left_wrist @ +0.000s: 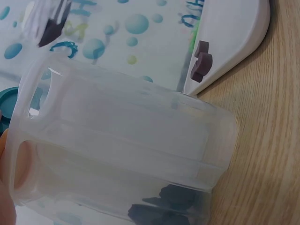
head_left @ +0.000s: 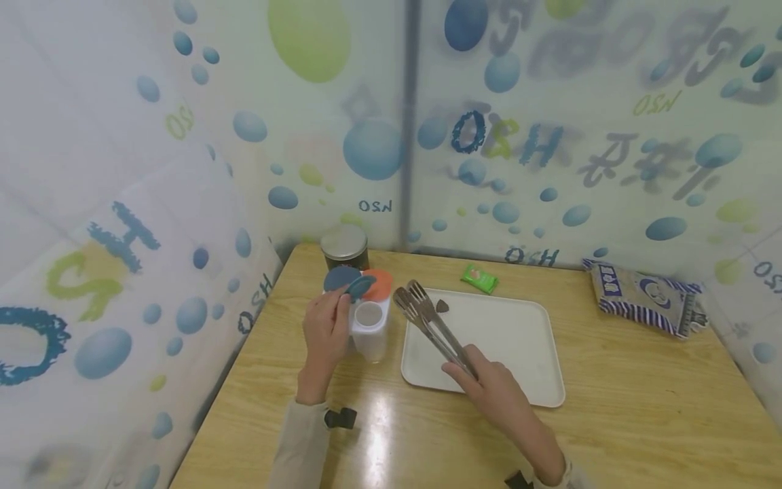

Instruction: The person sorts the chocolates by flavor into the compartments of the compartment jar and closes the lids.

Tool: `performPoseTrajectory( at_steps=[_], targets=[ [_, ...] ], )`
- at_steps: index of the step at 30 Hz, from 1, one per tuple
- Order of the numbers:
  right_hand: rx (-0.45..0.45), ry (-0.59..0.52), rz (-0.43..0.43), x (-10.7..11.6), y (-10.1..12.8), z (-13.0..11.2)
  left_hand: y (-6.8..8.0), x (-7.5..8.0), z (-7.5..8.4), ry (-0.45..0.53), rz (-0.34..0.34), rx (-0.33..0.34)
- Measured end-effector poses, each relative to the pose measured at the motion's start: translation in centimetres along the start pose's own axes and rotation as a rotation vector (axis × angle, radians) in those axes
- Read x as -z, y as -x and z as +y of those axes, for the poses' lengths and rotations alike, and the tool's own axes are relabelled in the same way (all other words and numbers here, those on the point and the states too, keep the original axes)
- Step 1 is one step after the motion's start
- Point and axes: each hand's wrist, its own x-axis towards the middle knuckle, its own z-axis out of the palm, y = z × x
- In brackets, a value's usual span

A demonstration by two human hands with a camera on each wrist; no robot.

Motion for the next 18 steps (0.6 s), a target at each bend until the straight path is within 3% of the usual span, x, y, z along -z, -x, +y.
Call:
performPoseTrajectory(
  at_steps=[10, 18],
  targets=[
    [0.107, 0.069, -0.022, -1.8, -0.6, -2.0, -0.1, -0.1, 0.0, 0.008, 0.002, -0.013],
    [0.13, 0.101, -0.005, -2.7, -1.2, -2.1, -0.1, 0.2, 0.2, 0.002, 0.005, -0.007]
  ],
)
